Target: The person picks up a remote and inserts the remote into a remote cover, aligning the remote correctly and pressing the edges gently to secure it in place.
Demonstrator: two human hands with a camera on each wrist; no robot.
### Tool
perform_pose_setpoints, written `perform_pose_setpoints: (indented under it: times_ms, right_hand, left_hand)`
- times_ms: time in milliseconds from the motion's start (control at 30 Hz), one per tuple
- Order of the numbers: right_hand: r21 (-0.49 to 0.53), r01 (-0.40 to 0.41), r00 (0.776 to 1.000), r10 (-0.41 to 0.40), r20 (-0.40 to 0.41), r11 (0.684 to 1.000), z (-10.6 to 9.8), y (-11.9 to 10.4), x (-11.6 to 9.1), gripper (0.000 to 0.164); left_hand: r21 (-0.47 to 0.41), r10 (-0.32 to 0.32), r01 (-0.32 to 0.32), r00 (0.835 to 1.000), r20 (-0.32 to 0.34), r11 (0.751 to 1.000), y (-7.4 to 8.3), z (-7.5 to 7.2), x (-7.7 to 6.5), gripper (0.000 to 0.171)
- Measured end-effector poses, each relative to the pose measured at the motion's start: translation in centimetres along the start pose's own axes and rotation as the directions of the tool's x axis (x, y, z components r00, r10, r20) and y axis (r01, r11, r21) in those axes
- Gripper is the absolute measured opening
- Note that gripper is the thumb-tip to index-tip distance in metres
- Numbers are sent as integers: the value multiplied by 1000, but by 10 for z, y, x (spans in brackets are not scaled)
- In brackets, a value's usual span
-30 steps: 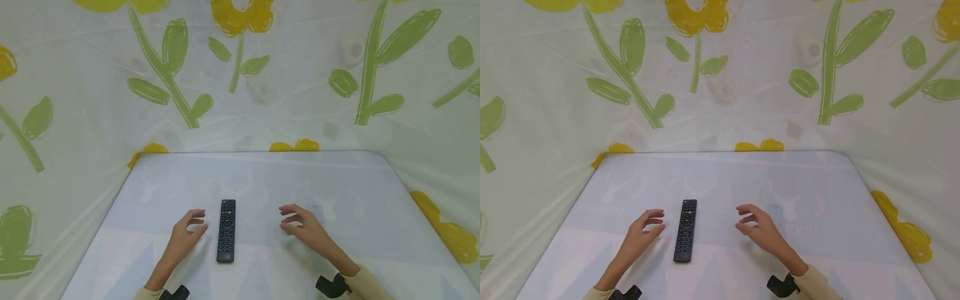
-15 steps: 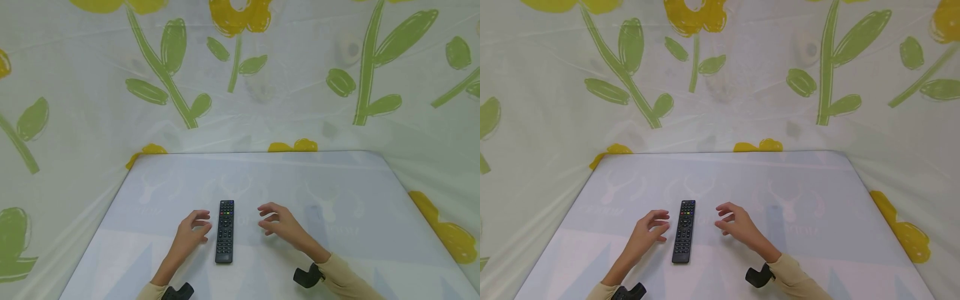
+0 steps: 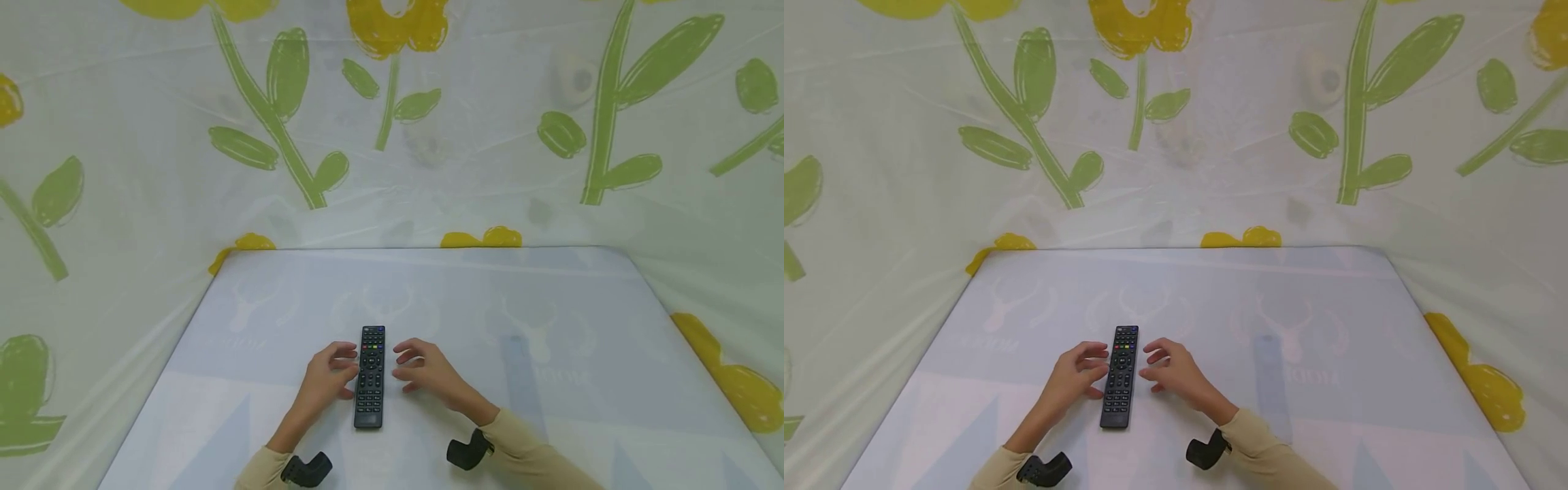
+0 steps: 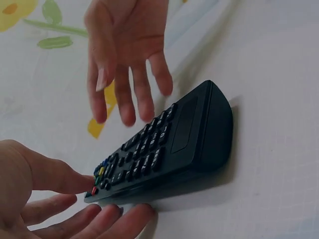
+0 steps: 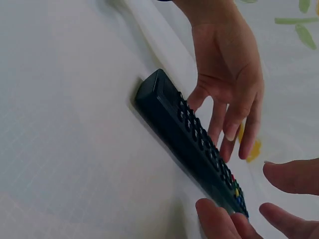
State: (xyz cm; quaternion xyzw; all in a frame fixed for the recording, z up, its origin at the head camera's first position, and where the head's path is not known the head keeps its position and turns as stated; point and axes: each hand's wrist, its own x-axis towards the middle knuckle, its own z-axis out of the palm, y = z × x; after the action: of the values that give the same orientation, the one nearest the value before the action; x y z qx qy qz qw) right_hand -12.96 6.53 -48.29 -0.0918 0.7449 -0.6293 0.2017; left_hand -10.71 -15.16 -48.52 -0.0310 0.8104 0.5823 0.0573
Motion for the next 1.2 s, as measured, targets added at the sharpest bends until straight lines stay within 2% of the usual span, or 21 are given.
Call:
perform_pose_setpoints:
  times_ms: [167,300,467,567,667,867,1067,1200]
  right_hand:
    - [46,-30,1000,30,2,998,13,2,8,45]
    - [74,-32,999,34,-26,997,20,7,11,46]
    - [46,0,998,3,-57,999,25,11,11,43]
    - [25,14,998,-12,-66,1000,27,11,8,39]
    - [5,29,997,-28,-77,1000,28,11,4,36]
    - [24,36,996,-34,-78,999,26,8,-1,37]
    - [57,53,996,-49,-77,997,23,4,-5,41]
    - [66,85,994,-79,-78,994,22,0,-8,42]
  left_hand:
    - [31,-19,19,1000,0,999,-2,6,2,41]
    - [35,0,-1,1000,10,999,-6,12,3,43]
    - [-66,-35,36,999,8,997,-10,15,2,42]
    - [-147,-71,74,997,27,986,-12,16,2,44]
    - [-189,-90,94,995,32,977,-10,16,0,45]
    - [-230,-86,88,996,18,969,-3,16,-5,44]
    - [-257,-79,77,997,3,963,4,15,-7,34]
    - [-279,-52,46,999,-15,959,9,15,-10,30]
